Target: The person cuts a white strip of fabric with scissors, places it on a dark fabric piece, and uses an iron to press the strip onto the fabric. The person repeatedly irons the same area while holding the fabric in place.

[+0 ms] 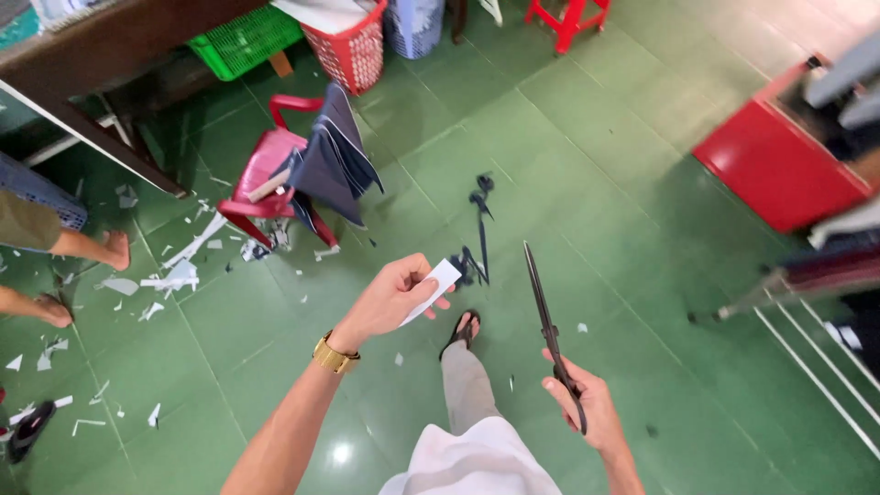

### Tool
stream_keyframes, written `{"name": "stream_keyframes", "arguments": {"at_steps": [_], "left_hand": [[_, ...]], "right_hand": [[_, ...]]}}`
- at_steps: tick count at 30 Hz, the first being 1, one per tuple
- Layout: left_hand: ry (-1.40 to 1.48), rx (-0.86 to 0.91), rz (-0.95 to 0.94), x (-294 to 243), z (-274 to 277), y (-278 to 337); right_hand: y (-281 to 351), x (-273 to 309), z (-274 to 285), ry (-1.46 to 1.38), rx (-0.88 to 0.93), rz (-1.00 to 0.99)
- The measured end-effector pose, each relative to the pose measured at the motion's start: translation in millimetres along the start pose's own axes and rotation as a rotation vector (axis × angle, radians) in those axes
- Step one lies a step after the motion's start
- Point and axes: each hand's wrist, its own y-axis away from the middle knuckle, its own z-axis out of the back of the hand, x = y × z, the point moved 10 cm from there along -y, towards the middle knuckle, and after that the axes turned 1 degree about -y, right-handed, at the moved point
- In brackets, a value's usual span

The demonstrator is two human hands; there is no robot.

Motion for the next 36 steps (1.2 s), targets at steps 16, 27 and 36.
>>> {"name": "stream_keyframes", "arguments": {"at_steps": [16,27,36], "left_hand": [[0.183,-0.369,-0.134,-81,321,-304],[0.397,-0.742,-0.092,-121,596,-503],[0.392,-0.937,-0.257,-127,761,-598]], "right_hand": [[-469,263,-86,0.17,0.238,0.062],[-798,420,-168,0.246,0.181,0.092],[-1060,521,-210,0.182,0.153,0.138]]}}
